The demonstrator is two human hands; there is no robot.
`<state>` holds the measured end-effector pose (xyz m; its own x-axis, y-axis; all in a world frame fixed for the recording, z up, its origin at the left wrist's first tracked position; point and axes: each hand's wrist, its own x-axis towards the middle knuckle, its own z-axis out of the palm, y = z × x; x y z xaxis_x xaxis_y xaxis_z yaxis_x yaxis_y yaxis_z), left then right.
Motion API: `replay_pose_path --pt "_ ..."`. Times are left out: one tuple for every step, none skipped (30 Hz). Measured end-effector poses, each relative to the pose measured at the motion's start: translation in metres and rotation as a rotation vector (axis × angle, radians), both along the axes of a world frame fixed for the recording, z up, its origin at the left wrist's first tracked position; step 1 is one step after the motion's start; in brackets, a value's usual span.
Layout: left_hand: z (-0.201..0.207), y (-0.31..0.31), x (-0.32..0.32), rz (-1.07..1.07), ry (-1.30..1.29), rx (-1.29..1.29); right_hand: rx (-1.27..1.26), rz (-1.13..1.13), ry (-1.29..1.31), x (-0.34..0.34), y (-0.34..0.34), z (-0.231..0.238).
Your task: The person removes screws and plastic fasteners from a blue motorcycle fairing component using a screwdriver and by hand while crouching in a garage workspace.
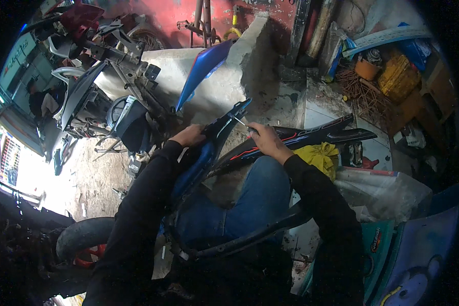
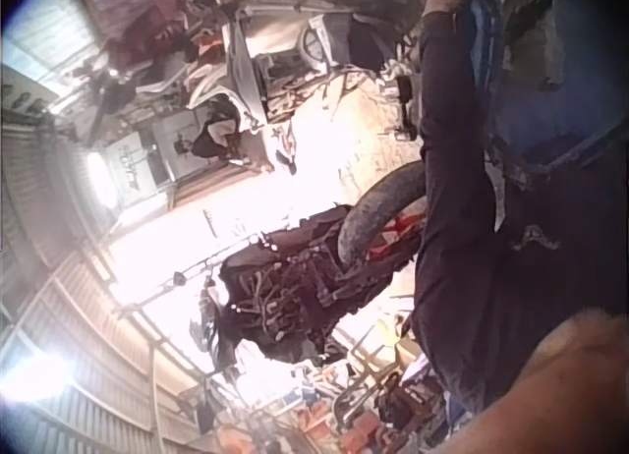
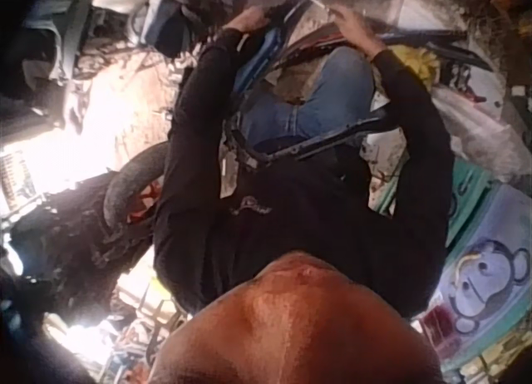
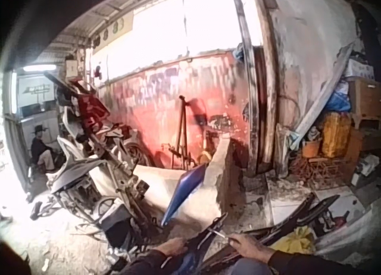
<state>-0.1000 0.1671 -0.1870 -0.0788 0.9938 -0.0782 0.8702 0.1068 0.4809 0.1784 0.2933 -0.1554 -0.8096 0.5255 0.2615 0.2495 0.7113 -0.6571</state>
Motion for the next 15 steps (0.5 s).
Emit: replay_pose_path --pt "-0.001 -0.001 -0.002 0.005 -0.008 -0.008 -0.001 0.002 0.001 -0.001 0.0 0.0" --pt "-0.002 -0.001 -0.003 0.006 -0.007 -0.009 -0.014 -0.001 -0.008 -0.002 0.0 -0.001" --pt "-0.003 -0.003 -0.003 0.004 -0.014 0.011 -0.028 -0.003 -0.016 -0.003 0.0 -0.001" --pt "-0.002 -0.002 -0.002 -0.003 -0.022 0.033 -0.027 -0.006 -0.017 -0.001 0.002 -0.003" --pt "0.0 -0.002 0.0 -0.006 -0.023 0.034 -0.009 -0.005 -0.005 0.001 0.004 -0.004" --pt "0.001 -0.001 0.001 -0.003 -0.026 0.028 0.008 -0.006 0.007 0.004 0.005 -0.005" --pt "0.001 -0.001 0.0 0.004 -0.025 0.02 0.008 -0.004 0.008 0.003 0.005 -0.005" --pt "-0.002 -0.001 -0.001 0.005 -0.024 0.02 0.0 -0.012 -0.001 0.003 0.005 -0.005" --pt "-0.004 -0.001 -0.002 -0.013 -0.033 0.051 -0.008 -0.02 -0.01 0.003 0.005 -0.005" --pt "-0.004 -0.002 -0.003 -0.029 -0.044 0.081 -0.008 -0.018 -0.01 0.002 0.002 -0.001" --pt "-0.004 -0.003 -0.004 -0.027 -0.044 0.08 -0.046 -0.02 -0.035 0.001 0.0 0.004" --pt "-0.005 -0.003 -0.005 -0.007 -0.04 0.034 -0.083 -0.021 -0.061 0.0 -0.003 0.008" --pt "-0.005 -0.001 -0.005 0.009 -0.035 -0.01 -0.082 -0.025 -0.059 0.001 -0.002 0.007" --pt "-0.006 0.0 -0.004 0.005 -0.033 -0.009 -0.058 -0.027 -0.027 0.002 -0.001 0.005" --pt "-0.006 0.001 -0.004 -0.005 -0.029 0.02 -0.033 -0.028 0.004 0.004 0.0 0.003"
